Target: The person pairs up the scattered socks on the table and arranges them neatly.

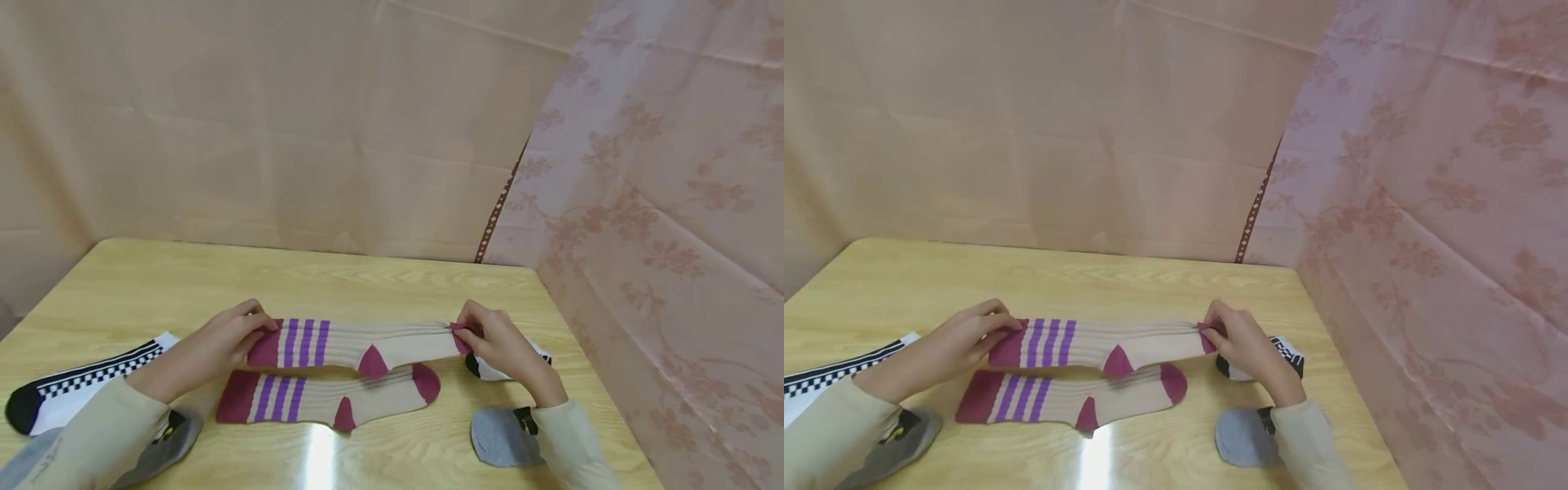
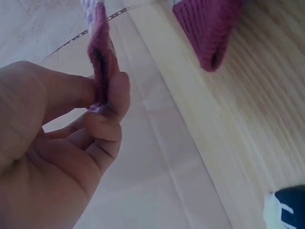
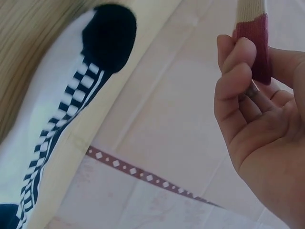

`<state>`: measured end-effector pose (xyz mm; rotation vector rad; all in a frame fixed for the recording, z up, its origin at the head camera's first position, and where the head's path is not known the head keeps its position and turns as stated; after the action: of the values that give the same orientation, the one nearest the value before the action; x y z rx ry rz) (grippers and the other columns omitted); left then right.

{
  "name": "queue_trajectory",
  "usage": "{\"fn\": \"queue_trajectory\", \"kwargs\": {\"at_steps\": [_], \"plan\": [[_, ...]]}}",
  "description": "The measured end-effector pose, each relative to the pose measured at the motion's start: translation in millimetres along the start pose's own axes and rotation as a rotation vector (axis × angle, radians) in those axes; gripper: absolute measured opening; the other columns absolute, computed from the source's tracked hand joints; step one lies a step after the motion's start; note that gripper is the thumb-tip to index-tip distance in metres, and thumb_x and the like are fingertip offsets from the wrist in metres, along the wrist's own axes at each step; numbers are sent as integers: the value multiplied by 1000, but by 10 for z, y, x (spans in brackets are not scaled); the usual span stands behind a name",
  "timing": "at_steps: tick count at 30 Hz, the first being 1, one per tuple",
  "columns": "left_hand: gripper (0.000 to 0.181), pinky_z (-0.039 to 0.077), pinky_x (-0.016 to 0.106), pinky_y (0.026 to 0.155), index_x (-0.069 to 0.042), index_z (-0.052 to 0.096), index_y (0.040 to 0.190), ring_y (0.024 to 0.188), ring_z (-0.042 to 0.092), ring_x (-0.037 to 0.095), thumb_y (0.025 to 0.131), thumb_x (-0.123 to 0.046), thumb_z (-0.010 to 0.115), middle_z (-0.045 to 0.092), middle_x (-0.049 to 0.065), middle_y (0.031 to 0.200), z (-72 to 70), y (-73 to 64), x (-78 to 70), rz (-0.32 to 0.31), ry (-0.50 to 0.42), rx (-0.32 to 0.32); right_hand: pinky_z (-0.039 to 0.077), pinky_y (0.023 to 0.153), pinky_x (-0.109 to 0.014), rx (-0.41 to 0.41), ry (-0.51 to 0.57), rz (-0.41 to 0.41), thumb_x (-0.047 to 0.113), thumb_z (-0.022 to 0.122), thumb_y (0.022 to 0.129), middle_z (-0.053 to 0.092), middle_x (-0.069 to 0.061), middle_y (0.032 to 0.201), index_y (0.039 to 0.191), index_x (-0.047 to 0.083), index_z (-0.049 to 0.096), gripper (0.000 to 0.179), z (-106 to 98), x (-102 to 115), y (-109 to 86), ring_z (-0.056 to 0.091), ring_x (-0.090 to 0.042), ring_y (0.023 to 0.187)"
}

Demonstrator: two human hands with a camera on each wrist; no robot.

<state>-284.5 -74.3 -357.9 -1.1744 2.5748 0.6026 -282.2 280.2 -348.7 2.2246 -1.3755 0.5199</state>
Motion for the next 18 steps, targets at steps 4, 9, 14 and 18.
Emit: {"fn": "queue_trajectory", "kwargs": {"at_steps": [4, 9, 14, 18], "plan": [[20, 58, 31, 73, -5, 71, 107, 86, 58, 12, 91, 6, 65, 57, -1, 97, -14, -56, 33, 1, 7, 15, 52, 57, -23, 63, -4, -3, 6, 64, 97, 65, 4, 74, 93, 11, 57, 9, 97, 88, 0, 62, -17, 63], [19, 57, 28, 69, -4, 71, 105, 81, 57, 10, 92, 8, 62, 57, 0, 94, -16, -107, 85, -33, 55, 60, 50, 57, -22, 118, -36, 0, 8, 64, 97, 67, 6, 80, 96, 9, 58, 5, 201, 198, -10, 57, -9, 63], [19, 56, 29, 67, -3, 72, 103, 79, 58, 11, 91, 9, 63, 57, 2, 92, -20, -153, 103, -68, 108, 102, 51, 55, -22, 147, -63, 8, 3, 67, 94, 67, 6, 81, 94, 14, 57, 15, 307, 257, -7, 55, -4, 64], [20, 57, 30, 66, -4, 72, 99, 78, 59, 13, 89, 11, 64, 59, 3, 92, -23, -211, 94, -81, 122, 118, 51, 54, -20, 178, -75, -16, 5, 68, 93, 68, 4, 81, 91, 14, 55, 16, 380, 331, -20, 54, -2, 63]]}}
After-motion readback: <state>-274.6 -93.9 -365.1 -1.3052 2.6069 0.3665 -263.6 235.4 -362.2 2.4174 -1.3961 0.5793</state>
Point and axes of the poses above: each hand's wrist, its own y-axis towards the middle knuckle, its own z-axis out of the palm, x = y × z, the point moved 10 cm from there along y, towards the middle knuckle
